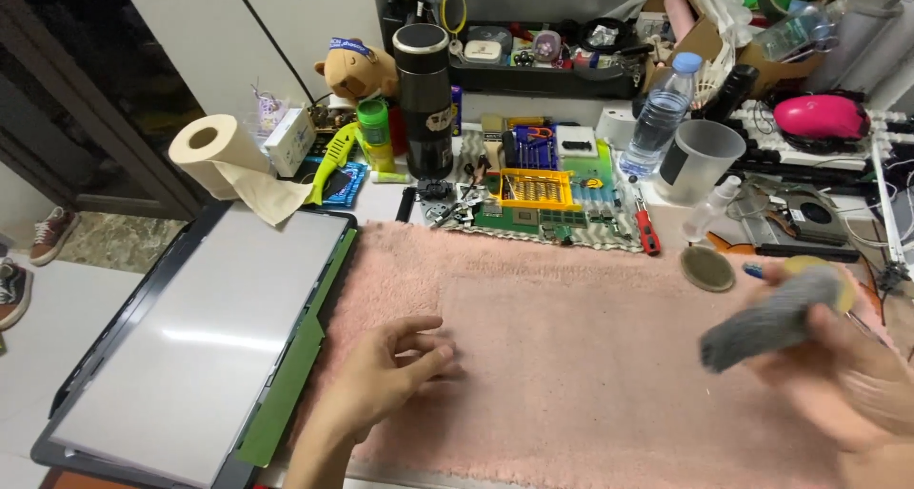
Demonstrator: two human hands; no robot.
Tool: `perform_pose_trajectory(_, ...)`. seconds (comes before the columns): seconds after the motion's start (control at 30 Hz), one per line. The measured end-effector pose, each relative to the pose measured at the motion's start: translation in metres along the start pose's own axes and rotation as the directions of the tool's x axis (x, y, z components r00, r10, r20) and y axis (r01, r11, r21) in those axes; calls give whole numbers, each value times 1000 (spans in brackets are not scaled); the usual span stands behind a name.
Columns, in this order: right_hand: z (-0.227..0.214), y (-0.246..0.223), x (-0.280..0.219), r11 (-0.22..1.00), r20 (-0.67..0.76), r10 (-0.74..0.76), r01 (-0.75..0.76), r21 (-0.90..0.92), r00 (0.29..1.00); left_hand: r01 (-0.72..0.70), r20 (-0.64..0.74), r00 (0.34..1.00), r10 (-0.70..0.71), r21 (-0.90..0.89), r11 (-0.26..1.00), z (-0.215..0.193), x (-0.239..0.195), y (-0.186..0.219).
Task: The person cleans a rectangular screen panel placed on a pink towel using a brush, a round pad, and a cloth. They wipe the surface repeatedly with each tool, switching between them, and finish by folding the cloth.
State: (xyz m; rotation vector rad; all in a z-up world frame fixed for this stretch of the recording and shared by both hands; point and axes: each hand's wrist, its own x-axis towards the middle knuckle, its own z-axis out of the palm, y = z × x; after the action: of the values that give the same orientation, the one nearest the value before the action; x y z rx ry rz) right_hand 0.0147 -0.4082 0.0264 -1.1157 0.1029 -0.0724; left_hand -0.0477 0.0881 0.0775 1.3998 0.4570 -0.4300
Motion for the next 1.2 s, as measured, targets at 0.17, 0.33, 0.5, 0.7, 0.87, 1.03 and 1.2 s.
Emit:
perform_pose_trajectory(0.17,92,28,-1,727,419,339,-517,452,843,-41,-106,992,71,262,964,-4,1,-2)
perform_pose_trajectory(0.33,144,56,-3,767,290,483,-559,314,826,-47,-108,991,72,217,975,-2,1,-1)
perform_pose_trajectory(0.5,165,66,-9,865,46,438,-407,-293,898,-82,-103,988,111,250,965,6,6,-13)
perform_pose_trajectory(0.7,186,61,-17,523,110,176,2,-852,978,-151,-69,982,175,266,952,21,5,-23)
perform_pose_trajectory(0.87,197,60,-18,693,10,341,-245,-678,940,-146,-117,973,200,360,921,19,7,-26)
perform_pose_trajectory(1.03,197,53,-27,712,141,192,-39,-701,971,-179,-58,975,215,367,913,25,-5,-11)
perform_pose_trajectory(1.2,201,42,-48,719,611,-77,468,-513,788,14,266,962,56,-255,967,38,7,-22)
